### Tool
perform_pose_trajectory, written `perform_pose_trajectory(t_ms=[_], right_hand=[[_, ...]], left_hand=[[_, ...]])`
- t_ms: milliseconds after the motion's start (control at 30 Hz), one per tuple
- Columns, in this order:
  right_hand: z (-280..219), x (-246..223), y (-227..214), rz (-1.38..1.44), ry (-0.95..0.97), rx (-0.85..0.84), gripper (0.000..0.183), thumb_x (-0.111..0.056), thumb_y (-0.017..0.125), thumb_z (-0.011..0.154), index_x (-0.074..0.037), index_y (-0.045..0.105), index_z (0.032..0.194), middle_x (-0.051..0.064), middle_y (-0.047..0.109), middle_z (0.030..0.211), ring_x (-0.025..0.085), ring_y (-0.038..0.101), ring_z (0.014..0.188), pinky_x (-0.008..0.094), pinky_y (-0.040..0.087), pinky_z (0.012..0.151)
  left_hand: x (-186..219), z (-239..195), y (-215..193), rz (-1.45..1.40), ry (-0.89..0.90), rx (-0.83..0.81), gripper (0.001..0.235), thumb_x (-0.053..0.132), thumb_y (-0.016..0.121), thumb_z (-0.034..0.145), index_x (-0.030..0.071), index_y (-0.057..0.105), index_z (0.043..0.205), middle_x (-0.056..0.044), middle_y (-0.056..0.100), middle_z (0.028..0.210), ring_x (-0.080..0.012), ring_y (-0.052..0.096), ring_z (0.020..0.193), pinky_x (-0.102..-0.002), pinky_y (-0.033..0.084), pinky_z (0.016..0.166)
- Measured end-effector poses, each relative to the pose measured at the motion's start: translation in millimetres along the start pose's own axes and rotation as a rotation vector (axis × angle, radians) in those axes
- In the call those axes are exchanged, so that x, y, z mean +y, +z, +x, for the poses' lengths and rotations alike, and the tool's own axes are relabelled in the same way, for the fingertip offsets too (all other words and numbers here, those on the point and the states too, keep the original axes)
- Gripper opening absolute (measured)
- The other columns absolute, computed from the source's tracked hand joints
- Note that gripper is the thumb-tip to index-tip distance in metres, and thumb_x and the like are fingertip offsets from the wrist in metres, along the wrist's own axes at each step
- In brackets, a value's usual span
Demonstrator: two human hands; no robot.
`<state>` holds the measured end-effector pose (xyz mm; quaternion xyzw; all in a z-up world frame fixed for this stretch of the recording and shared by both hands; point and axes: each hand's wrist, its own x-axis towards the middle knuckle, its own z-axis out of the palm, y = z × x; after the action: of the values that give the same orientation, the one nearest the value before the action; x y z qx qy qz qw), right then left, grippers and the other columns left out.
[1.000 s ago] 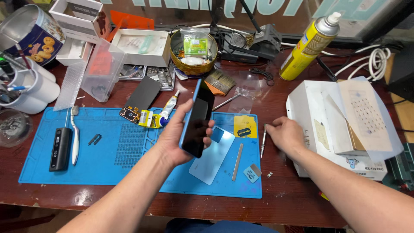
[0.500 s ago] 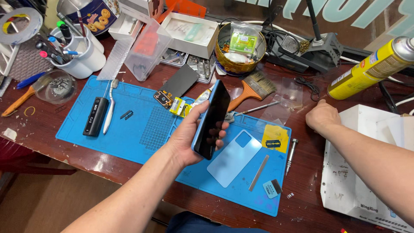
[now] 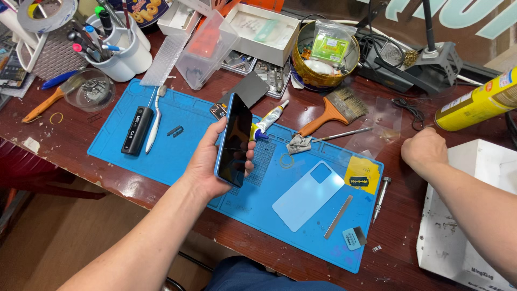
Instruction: The person disassembles a smartphone, removes internal components, and uses a screwdriver and metal tool to manipulate parts. The person then reassembles the phone and secures the back cover.
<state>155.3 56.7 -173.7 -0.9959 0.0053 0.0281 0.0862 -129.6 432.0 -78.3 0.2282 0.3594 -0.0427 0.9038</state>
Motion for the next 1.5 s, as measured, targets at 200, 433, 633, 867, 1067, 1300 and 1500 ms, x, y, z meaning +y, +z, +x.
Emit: perform_pose_trajectory(t_ms=[200, 433, 633, 867, 1067, 1300, 1500], right_hand=[[-110, -96, 2, 0.294, -0.607, 0.02, 0.015, -0.017, 0.06, 0.095, -0.002, 0.063, 0.099, 0.022, 0.073, 0.093, 0.038, 0.072, 0.085, 0.047, 0.057, 0.079], [-196, -192, 18, 0.314, -0.641, -0.239, 0.014, -0.017, 0.062, 0.09, -0.007, 0.066, 0.099, 0.018, 0.074, 0.092, 0.039, 0.071, 0.086, 0.052, 0.055, 0.076], [-175, -170, 22, 0.511, -0.658, -0.159, 0.022, -0.014, 0.062, 0.089, -0.008, 0.074, 0.106, 0.018, 0.076, 0.099, 0.036, 0.073, 0.091, 0.044, 0.058, 0.082], [-150, -85, -28, 0.376, -0.218, -0.186, 0.03, -0.016, 0.061, 0.091, -0.011, 0.075, 0.116, 0.015, 0.078, 0.098, 0.026, 0.076, 0.086, 0.04, 0.059, 0.082], [-167, -121, -27, 0.348, -0.315, -0.307, 0.046, -0.023, 0.064, 0.09, -0.02, 0.065, 0.135, 0.014, 0.075, 0.105, 0.029, 0.073, 0.095, 0.041, 0.055, 0.087], [-135, -162, 0, 0.297, -0.45, -0.357, 0.049, -0.021, 0.067, 0.088, -0.015, 0.064, 0.137, 0.017, 0.075, 0.105, 0.033, 0.073, 0.098, 0.043, 0.055, 0.089], [-146, -145, 2, 0.373, -0.288, -0.425, 0.037, -0.026, 0.066, 0.094, -0.013, 0.074, 0.128, 0.013, 0.08, 0.096, 0.022, 0.074, 0.08, 0.035, 0.058, 0.073]], left_hand=[[-1, -6, -16, 0.035, -0.024, -0.005, 0.054, 0.06, 0.066, 0.085, 0.011, 0.068, 0.107, -0.008, 0.069, 0.087, -0.0175, 0.064, 0.07, -0.031, 0.053, 0.056], [-16, -7, -30, 0.079, -0.113, -0.04, 0.051, 0.059, 0.068, 0.085, 0.011, 0.066, 0.104, -0.01, 0.069, 0.085, -0.0193, 0.063, 0.068, -0.031, 0.051, 0.054], [-14, -7, -38, 0.132, -0.154, -0.005, 0.05, 0.057, 0.069, 0.087, 0.01, 0.064, 0.102, -0.009, 0.068, 0.084, -0.018, 0.062, 0.068, -0.031, 0.05, 0.054], [-2, -9, -37, 0.138, -0.169, -0.002, 0.052, 0.059, 0.068, 0.084, 0.011, 0.066, 0.103, -0.009, 0.069, 0.084, -0.0163, 0.061, 0.065, -0.03, 0.051, 0.052], [-22, -14, -34, 0.247, -0.254, 0.01, 0.048, 0.055, 0.072, 0.084, 0.01, 0.065, 0.101, -0.009, 0.067, 0.082, -0.0152, 0.062, 0.063, -0.028, 0.05, 0.049], [-34, -25, -44, 0.344, -0.321, 0.03, 0.048, 0.056, 0.077, 0.079, 0.014, 0.066, 0.1, -0.005, 0.067, 0.081, -0.0118, 0.06, 0.061, -0.026, 0.047, 0.046], [-37, -30, -63, 0.425, -0.304, 0.09, 0.051, 0.06, 0.078, 0.075, 0.016, 0.066, 0.099, -0.006, 0.065, 0.079, -0.0124, 0.056, 0.058, -0.025, 0.043, 0.043]])
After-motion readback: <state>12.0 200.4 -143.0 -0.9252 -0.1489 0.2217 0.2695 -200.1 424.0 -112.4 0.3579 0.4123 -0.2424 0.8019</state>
